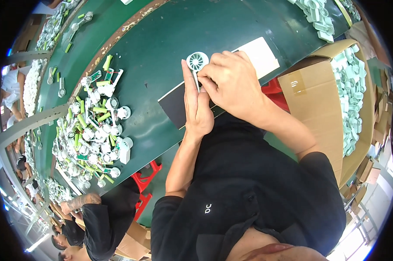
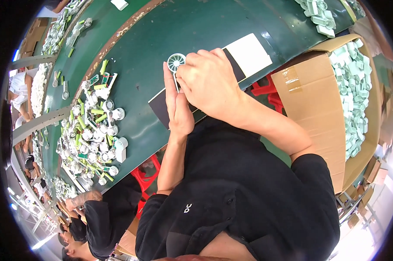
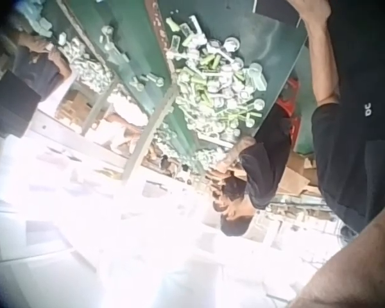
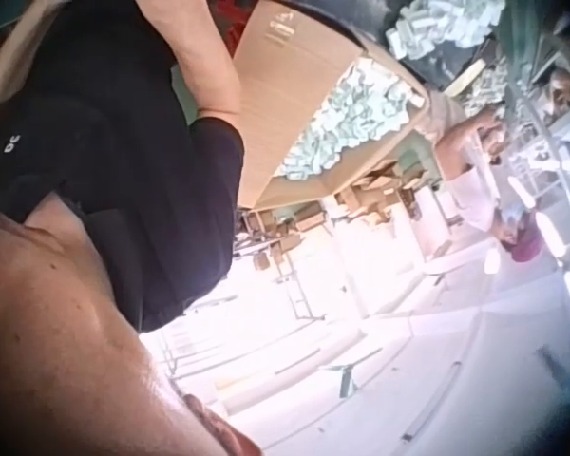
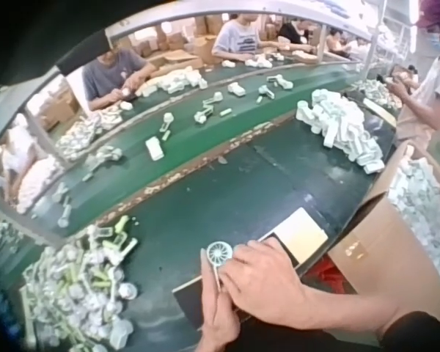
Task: The person assembles small handheld portable fans by hand, combining fan blades, internal circuits, and rechargeable batteries into the fan housings.
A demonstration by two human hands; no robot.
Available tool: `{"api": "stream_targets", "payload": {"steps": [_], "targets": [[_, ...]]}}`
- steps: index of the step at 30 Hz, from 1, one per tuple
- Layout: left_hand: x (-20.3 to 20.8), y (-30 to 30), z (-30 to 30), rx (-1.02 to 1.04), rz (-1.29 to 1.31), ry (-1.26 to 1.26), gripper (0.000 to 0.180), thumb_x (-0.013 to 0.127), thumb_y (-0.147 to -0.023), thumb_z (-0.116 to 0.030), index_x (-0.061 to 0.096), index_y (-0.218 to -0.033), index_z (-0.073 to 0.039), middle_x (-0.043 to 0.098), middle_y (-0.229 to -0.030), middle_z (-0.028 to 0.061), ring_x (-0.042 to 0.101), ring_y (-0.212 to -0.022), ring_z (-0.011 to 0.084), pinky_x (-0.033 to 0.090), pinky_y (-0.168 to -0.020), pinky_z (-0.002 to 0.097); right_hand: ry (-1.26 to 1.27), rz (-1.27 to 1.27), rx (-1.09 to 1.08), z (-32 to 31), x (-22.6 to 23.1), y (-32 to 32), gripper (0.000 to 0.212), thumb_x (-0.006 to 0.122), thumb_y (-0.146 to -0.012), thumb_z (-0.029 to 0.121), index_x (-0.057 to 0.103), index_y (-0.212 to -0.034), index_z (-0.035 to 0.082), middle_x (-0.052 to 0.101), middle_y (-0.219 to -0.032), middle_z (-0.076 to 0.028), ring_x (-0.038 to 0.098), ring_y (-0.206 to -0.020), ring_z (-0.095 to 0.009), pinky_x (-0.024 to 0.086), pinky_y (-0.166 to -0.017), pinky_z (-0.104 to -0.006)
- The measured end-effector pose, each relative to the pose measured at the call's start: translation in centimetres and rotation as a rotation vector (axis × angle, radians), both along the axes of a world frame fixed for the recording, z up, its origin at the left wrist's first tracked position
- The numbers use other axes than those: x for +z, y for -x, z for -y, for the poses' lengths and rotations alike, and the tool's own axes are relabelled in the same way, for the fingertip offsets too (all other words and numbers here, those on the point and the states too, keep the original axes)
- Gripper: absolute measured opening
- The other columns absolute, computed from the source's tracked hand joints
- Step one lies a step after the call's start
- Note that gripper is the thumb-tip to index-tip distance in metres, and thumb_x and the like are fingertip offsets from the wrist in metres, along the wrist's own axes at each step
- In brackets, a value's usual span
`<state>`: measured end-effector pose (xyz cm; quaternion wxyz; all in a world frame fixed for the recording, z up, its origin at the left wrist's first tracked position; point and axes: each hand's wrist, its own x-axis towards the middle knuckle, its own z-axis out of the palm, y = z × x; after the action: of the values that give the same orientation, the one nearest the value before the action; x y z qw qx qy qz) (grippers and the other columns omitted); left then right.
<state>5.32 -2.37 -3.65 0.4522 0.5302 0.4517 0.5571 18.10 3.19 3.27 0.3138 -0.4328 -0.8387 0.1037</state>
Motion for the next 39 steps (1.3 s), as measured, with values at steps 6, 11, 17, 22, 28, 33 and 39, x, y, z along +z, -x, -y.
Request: {"api": "stream_targets", "payload": {"steps": [6, 11, 17, 22, 28, 33, 39], "targets": [[-1.3, -1.2, 0.1, 0.112, -0.075, -0.045, 0.066, 0.041, -0.107, -0.008, 0.009, -0.162, 0.010, 0.057, -0.139, 0.0269, 0.061, -0.122, 0.0341, 0.046, -0.105, 0.0379, 0.159, 0.000, -0.026, 0.1, 0.3, 0.5, 0.011, 0.068, -0.079, 0.009, 0.067, -0.070, 0.003, 0.064, -0.071, -0.010, 0.063, -0.071, -0.029, 0.043, -0.073, -0.0418], [-0.9, -1.3, -0.1, 0.157, -0.213, -0.009, 0.067, 0.048, -0.109, -0.010, 0.013, -0.163, 0.006, 0.061, -0.131, 0.0220, 0.063, -0.111, 0.0271, 0.049, -0.098, 0.0351, 0.177, -0.049, -0.087, 0.3, -0.5, 0.4, 0.014, 0.072, -0.079, 0.013, 0.069, -0.071, 0.003, 0.065, -0.073, -0.010, 0.064, -0.073, -0.030, 0.045, -0.074, -0.0424], [-0.8, -1.7, -0.7, 0.107, 0.235, 0.115, 0.062, 0.038, -0.110, -0.008, 0.013, -0.165, 0.001, 0.059, -0.121, 0.0102, 0.054, -0.098, 0.0114, 0.047, -0.086, 0.0256, -0.027, -0.315, -0.286, 1.1, 0.5, 0.7, 0.052, 0.084, -0.077, 0.011, 0.069, -0.127, 0.002, 0.065, -0.088, -0.008, 0.060, -0.075, -0.021, 0.051, -0.076, -0.0350], [0.3, -0.9, -0.1, 0.019, 0.427, 0.220, 0.070, 0.042, -0.107, -0.014, 0.008, -0.167, -0.003, 0.057, -0.115, 0.0075, 0.046, -0.082, 0.0097, 0.042, -0.072, 0.0236, 0.376, -0.457, -0.353, -0.3, 6.7, -1.5, 0.117, 0.089, -0.076, 0.008, 0.013, -0.164, 0.000, 0.059, -0.106, -0.014, 0.060, -0.084, -0.021, 0.052, -0.075, -0.0314], [1.7, -0.8, -0.1, -0.005, 0.324, 0.179, 0.065, 0.041, -0.110, -0.018, 0.011, -0.167, -0.002, 0.058, -0.115, 0.0077, 0.047, -0.084, 0.0094, 0.043, -0.073, 0.0245, 0.404, -0.523, -0.100, -1.4, 0.0, -5.4, 0.047, 0.080, -0.089, 0.016, 0.066, -0.132, 0.003, 0.063, -0.093, -0.006, 0.059, -0.079, -0.015, 0.050, -0.074, -0.0292], [2.4, -0.7, -0.1, -0.001, 0.328, 0.134, 0.059, 0.046, -0.111, -0.016, 0.024, -0.163, 0.002, 0.059, -0.108, 0.0048, 0.049, -0.085, 0.0083, 0.044, -0.072, 0.0242, 0.935, -0.711, 0.032, -1.1, -3.4, -5.7, 0.037, 0.062, -0.106, 0.029, 0.067, -0.128, 0.000, 0.063, -0.094, -0.001, 0.058, -0.084, -0.010, 0.050, -0.078, -0.0263], [2.7, -0.6, 0.2, 0.090, 0.480, 0.151, 0.033, 0.054, -0.109, -0.016, 0.053, -0.136, 0.003, 0.061, -0.103, 0.0051, 0.044, -0.076, 0.0061, 0.038, -0.066, 0.0225, 1.098, -0.750, 0.104, 0.1, -4.6, -5.4, 0.044, 0.050, -0.111, 0.036, 0.067, -0.129, 0.001, 0.067, -0.093, -0.002, 0.062, -0.082, -0.010, 0.051, -0.077, -0.0257]]}}
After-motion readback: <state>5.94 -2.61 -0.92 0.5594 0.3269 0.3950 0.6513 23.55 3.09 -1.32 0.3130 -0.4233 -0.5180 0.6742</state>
